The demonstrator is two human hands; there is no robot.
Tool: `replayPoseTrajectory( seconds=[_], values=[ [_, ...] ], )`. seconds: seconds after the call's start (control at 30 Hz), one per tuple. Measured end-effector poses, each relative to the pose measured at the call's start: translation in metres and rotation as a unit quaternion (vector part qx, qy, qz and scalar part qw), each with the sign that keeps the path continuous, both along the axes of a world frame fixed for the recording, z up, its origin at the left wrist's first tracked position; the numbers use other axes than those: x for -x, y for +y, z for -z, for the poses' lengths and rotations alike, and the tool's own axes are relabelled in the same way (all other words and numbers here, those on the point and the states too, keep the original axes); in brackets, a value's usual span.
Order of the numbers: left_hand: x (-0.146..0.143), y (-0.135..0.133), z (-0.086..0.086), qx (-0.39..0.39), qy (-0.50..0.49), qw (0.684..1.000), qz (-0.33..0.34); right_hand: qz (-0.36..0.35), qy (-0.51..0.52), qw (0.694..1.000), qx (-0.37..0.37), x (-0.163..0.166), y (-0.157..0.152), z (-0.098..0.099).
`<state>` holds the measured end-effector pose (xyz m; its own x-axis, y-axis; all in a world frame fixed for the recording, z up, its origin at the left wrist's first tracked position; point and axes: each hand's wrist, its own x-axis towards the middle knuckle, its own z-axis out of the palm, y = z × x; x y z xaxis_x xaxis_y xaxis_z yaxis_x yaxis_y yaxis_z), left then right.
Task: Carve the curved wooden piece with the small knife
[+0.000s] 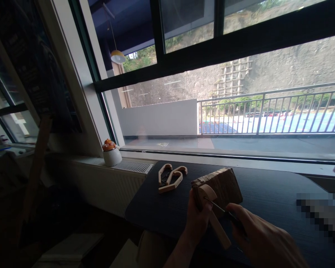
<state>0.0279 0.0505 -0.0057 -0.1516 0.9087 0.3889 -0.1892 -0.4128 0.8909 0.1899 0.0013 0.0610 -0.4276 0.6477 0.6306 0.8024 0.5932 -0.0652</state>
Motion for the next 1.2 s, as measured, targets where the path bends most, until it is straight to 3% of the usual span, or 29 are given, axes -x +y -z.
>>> replayPoseTrajectory(
  seconds=[0.33, 0.53, 0.7, 0.97, 1.2],
  values=[
    [-0.002, -0.002, -0.004, 0.013, -0.002, 0.999, -0.029, -0.018, 0.006, 0.997, -0.075, -0.002, -0.003, -0.013],
    [-0.001, 0.002, 0.005, 0.004, -0.009, 1.000, -0.009, -0.008, 0.007, 0.999, -0.030, 0.001, -0.001, -0.001],
    [-0.001, 0.000, 0.000, -0.001, -0.010, 1.000, -0.008, -0.009, 0.007, 1.000, -0.012, -0.005, 0.001, 0.002],
    [0.000, 0.001, 0.002, -0.009, 0.009, 1.000, -0.017, 0.000, -0.028, 0.995, -0.094, -0.009, -0.001, -0.003],
    [0.000, 0.002, 0.004, -0.006, -0.002, 1.000, -0.004, -0.011, -0.022, 0.994, -0.106, -0.002, -0.005, -0.011]
  ],
)
